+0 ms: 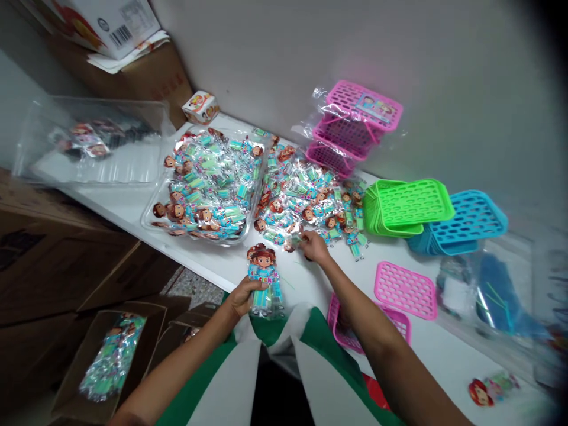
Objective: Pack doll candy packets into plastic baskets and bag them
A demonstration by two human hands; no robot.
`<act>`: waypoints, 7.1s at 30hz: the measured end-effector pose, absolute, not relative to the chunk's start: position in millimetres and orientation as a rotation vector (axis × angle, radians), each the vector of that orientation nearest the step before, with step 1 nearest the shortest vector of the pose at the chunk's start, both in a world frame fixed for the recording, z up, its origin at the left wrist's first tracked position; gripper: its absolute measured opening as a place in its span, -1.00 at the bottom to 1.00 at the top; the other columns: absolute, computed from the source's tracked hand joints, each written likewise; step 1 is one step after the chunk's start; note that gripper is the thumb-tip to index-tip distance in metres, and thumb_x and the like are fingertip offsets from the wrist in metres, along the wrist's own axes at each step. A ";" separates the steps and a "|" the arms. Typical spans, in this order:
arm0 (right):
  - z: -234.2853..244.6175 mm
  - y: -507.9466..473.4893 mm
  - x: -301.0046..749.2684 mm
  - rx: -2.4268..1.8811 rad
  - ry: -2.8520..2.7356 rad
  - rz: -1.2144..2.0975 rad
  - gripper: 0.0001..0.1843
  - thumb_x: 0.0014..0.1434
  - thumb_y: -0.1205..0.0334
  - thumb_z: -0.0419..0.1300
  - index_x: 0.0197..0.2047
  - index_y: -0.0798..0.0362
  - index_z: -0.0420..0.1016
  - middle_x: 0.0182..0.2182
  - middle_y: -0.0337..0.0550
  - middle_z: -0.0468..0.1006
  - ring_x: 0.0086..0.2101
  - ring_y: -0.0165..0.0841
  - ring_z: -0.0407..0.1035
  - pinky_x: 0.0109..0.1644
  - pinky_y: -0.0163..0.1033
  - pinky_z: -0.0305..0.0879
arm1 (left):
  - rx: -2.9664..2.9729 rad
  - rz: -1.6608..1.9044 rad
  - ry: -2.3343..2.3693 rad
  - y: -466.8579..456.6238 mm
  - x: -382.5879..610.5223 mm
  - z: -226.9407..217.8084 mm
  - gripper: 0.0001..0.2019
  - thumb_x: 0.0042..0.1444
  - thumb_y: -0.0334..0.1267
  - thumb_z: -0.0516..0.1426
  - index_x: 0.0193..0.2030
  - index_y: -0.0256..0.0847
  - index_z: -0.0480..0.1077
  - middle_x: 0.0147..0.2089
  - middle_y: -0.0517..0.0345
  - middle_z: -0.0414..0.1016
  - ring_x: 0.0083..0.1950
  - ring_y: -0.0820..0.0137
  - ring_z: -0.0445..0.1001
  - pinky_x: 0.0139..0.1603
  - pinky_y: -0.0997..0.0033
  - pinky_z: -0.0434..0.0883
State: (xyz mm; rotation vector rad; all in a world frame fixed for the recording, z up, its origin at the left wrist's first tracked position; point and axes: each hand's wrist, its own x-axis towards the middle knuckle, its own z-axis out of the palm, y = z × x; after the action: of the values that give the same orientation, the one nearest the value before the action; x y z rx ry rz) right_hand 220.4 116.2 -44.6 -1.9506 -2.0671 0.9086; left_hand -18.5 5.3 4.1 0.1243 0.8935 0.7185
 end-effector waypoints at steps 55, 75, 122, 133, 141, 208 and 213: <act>9.0 3.2 160.4 -1.607 -1.050 1.465 -0.33 0.28 -0.21 -0.29 0.16 0.02 0.30 0.09 -0.01 0.40 0.08 -0.21 0.24 0.16 -0.03 0.15 | 0.251 0.654 0.886 8.9 18.6 13.6 -0.35 -0.28 -0.42 0.36 0.05 -0.29 0.35 -0.20 -0.03 0.58 -0.25 0.20 0.56 -0.15 0.23 0.45; -61.1 198.2 168.3 -1.926 -0.261 1.426 -0.64 0.24 -0.08 0.04 -0.38 0.05 0.26 -0.64 -0.31 0.35 -0.61 -0.49 0.30 -0.59 -0.44 0.22 | 0.182 0.642 0.950 10.0 2.7 10.4 -0.64 -0.22 -0.35 0.36 -0.22 -0.33 0.45 -0.36 0.05 0.56 -0.37 0.30 0.53 -0.19 0.25 0.45; -60.0 77.7 201.5 -2.127 -1.089 1.090 -0.80 -0.04 0.16 0.16 -0.30 0.02 0.32 -0.52 -0.32 0.41 -0.45 -0.37 0.34 -0.39 -0.33 0.24 | 0.196 0.664 0.920 11.6 2.3 8.8 -0.55 -0.25 -0.40 0.35 -0.13 -0.32 0.44 -0.27 -0.02 0.60 -0.28 0.18 0.57 -0.13 0.17 0.47; -22.6 41.3 210.9 -1.633 -1.835 1.009 -0.67 0.31 0.15 -0.11 -0.17 0.02 0.46 -0.18 -0.06 0.49 -0.11 -0.26 0.30 0.03 -0.18 0.18 | 0.217 0.655 0.952 12.1 5.6 12.3 -0.57 -0.23 -0.38 0.34 -0.13 -0.34 0.44 -0.30 0.00 0.60 -0.30 0.20 0.58 -0.15 0.22 0.48; -50.8 114.3 321.5 -2.012 -2.588 0.357 -0.57 0.25 0.43 -0.08 0.13 0.07 0.37 0.08 0.12 0.37 0.07 -0.09 0.13 0.17 0.01 -0.14 | 0.217 0.628 0.939 13.3 1.5 20.0 -0.56 -0.27 -0.39 0.35 -0.16 -0.36 0.43 -0.32 -0.04 0.59 -0.38 0.25 0.56 -0.24 0.24 0.49; -20.4 20.8 226.2 -1.645 -1.429 1.354 -0.66 0.28 0.16 -0.12 -0.03 0.01 0.39 -0.32 -0.20 0.53 -0.30 -0.34 0.38 -0.21 -0.27 0.28 | 0.196 0.552 0.896 33.7 36.2 9.5 -0.52 -0.21 -0.44 0.30 -0.04 -0.35 0.42 -0.21 -0.07 0.60 -0.16 0.10 0.57 -0.02 0.12 0.44; -18.9 40.4 231.9 -1.538 -1.746 1.140 -0.65 0.29 0.10 -0.06 -0.27 0.03 0.51 -0.18 -0.10 0.52 -0.12 -0.29 0.33 0.04 -0.17 0.19 | 0.177 0.544 0.943 33.0 29.5 9.5 -0.56 -0.22 -0.40 0.31 -0.11 -0.40 0.44 -0.30 -0.07 0.60 -0.25 0.14 0.58 -0.07 0.13 0.46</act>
State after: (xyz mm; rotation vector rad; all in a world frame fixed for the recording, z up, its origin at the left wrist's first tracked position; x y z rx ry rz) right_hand 231.9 40.4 -18.9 -1.5382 -1.7460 1.1401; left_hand 29.5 33.0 9.5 0.1766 0.9431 0.5441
